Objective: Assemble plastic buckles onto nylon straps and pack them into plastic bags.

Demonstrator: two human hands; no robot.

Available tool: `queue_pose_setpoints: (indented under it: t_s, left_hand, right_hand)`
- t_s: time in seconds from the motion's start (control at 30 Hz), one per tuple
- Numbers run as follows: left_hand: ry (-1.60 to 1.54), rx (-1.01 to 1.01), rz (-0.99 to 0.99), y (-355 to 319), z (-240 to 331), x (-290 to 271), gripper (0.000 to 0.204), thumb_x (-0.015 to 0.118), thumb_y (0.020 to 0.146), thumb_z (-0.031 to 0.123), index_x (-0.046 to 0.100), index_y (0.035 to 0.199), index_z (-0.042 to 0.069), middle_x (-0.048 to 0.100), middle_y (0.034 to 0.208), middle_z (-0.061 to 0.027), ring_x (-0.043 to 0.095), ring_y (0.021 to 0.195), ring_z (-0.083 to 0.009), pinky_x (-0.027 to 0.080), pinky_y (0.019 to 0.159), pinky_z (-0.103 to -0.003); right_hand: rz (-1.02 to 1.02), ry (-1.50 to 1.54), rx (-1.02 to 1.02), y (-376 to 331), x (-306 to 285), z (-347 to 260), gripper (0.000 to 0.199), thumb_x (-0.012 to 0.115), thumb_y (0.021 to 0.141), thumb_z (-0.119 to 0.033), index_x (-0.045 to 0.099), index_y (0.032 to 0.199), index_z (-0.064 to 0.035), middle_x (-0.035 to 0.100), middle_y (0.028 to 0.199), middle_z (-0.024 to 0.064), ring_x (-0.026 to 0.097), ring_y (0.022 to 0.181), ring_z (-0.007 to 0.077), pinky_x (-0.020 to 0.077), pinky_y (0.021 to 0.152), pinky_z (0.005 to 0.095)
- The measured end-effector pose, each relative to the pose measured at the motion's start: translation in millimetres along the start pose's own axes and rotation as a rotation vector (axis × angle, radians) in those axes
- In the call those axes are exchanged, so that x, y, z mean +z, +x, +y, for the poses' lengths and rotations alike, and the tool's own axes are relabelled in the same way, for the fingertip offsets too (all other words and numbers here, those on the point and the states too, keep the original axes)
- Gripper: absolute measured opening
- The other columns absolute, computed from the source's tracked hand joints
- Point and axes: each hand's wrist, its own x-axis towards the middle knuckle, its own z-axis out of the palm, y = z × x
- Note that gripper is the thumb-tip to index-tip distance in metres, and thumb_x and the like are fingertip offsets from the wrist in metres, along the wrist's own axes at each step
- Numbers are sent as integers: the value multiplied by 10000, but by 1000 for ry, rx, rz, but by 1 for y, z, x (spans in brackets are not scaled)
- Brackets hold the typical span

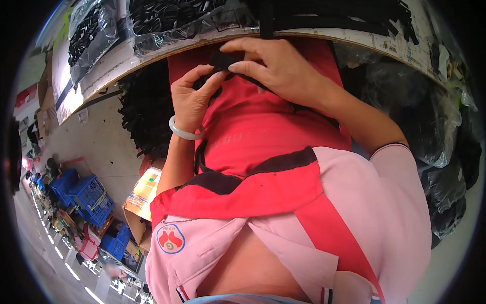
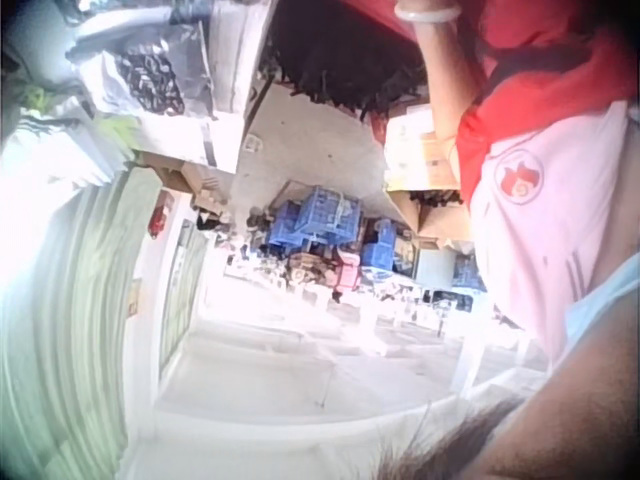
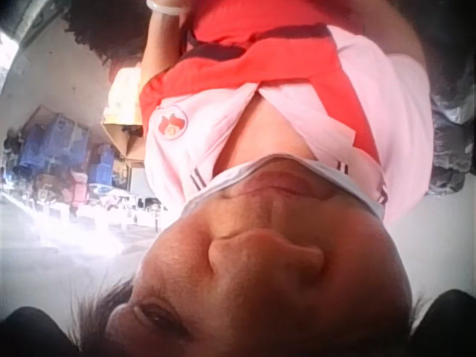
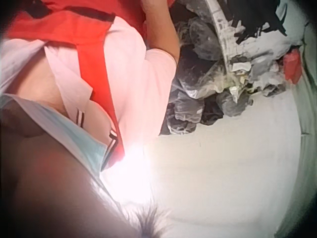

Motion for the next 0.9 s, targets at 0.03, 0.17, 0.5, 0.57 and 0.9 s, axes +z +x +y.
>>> queue_pose_setpoints:
  t_s: [0.03,0.17,0.5,0.57,0.9]
  left_hand:
    - [1,-4,6,1,0,0,147,713,839,103,703,944,0,601,684,33,493,571,-14,358,497,-159]
    - [-176,-212,9,-2,-2,-4,176,702,849,109,697,982,-5,602,668,22,477,514,-17,339,446,-169]
    - [-117,-89,113,0,-13,-4,146,713,833,72,704,955,-9,618,682,16,504,552,-23,379,475,-173]
    - [-95,-47,108,1,-13,1,143,714,825,56,700,950,-13,621,699,15,515,571,-30,400,500,-185]
    - [473,592,124,11,-29,-3,190,689,767,-33,666,955,-11,638,800,-114,637,704,-224,490,608,-274]
  right_hand:
    - [-52,222,157,2,9,4,240,603,923,-162,621,1103,-3,619,739,12,527,577,50,431,513,202]
    - [-80,419,347,7,17,9,218,607,926,-179,622,1039,7,626,761,12,549,567,47,446,493,185]
    - [-85,466,443,9,10,-1,223,605,924,-242,606,943,-20,603,661,24,545,488,59,425,433,182]
    - [-82,539,522,9,11,8,211,606,923,-239,606,929,-28,601,657,22,540,475,55,414,416,179]
    - [-25,785,462,14,27,18,236,611,929,-260,603,987,-31,609,686,21,567,526,59,430,460,160]
